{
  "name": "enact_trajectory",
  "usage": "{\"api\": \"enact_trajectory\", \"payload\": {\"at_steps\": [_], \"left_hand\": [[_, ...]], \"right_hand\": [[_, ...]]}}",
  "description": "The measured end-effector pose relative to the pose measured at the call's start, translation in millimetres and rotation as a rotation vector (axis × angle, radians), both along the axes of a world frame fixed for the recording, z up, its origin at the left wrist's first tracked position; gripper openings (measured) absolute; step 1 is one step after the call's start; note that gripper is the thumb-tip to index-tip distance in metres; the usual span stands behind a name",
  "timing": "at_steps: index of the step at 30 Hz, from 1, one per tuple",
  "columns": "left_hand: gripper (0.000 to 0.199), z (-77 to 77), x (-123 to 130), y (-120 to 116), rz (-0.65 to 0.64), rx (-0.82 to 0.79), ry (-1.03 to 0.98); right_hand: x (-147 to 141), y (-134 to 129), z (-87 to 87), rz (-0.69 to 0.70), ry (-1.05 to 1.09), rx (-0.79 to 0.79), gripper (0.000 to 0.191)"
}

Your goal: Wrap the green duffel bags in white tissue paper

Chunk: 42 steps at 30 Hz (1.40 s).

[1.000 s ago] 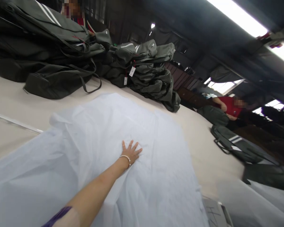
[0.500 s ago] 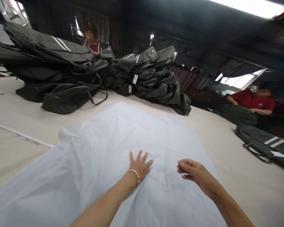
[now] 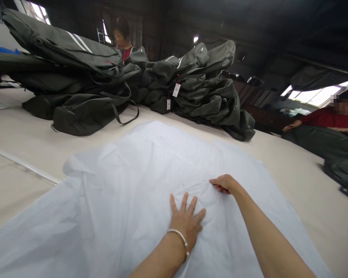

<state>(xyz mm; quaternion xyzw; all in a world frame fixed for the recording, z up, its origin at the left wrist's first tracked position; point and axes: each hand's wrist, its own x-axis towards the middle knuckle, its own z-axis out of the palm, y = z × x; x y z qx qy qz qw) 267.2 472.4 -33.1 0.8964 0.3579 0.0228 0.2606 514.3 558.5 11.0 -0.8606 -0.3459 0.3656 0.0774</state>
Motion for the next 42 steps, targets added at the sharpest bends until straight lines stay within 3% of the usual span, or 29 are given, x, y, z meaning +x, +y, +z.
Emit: {"api": "enact_trajectory", "payload": {"at_steps": [4, 8, 12, 21, 28, 31, 36, 39, 42], "left_hand": [[0.046, -13.7, 2, 0, 0.004, 0.039, -0.013], [0.047, -32.1, 6, 1, 0.020, 0.117, -0.033], [0.047, -41.3, 9, 2, 0.021, 0.154, -0.036], [0.046, -37.3, 5, 2, 0.019, 0.163, -0.012], [0.046, -35.1, 5, 2, 0.025, 0.154, -0.010], [0.046, -27.0, 7, 2, 0.029, 0.145, 0.007], [0.051, -1.0, 22, 16, -0.003, 0.074, 0.062], [0.063, 20.8, 30, 27, -0.016, 0.078, 0.051], [0.070, 57.5, 15, 29, -0.033, 0.127, -0.012]], "right_hand": [[9, 9, -11.3, 0.066, -0.209, -0.051, 0.040], [17, -2, -8.5, 0.103, -0.404, 0.011, 0.057], [25, -17, -3.8, 0.140, -0.434, 0.134, 0.050], [24, -21, -14.5, 0.149, -0.490, 0.081, 0.047], [33, -36, -2.6, 0.218, -0.438, 0.094, 0.028], [34, -40, 3.3, 0.254, -0.474, 0.149, 0.018], [29, -31, 19.8, 0.302, -0.641, 0.304, 0.012], [20, -38, 32.8, 0.323, -0.748, 0.435, 0.032], [1, -76, 46.0, 0.342, -0.794, 0.554, 0.044]]}}
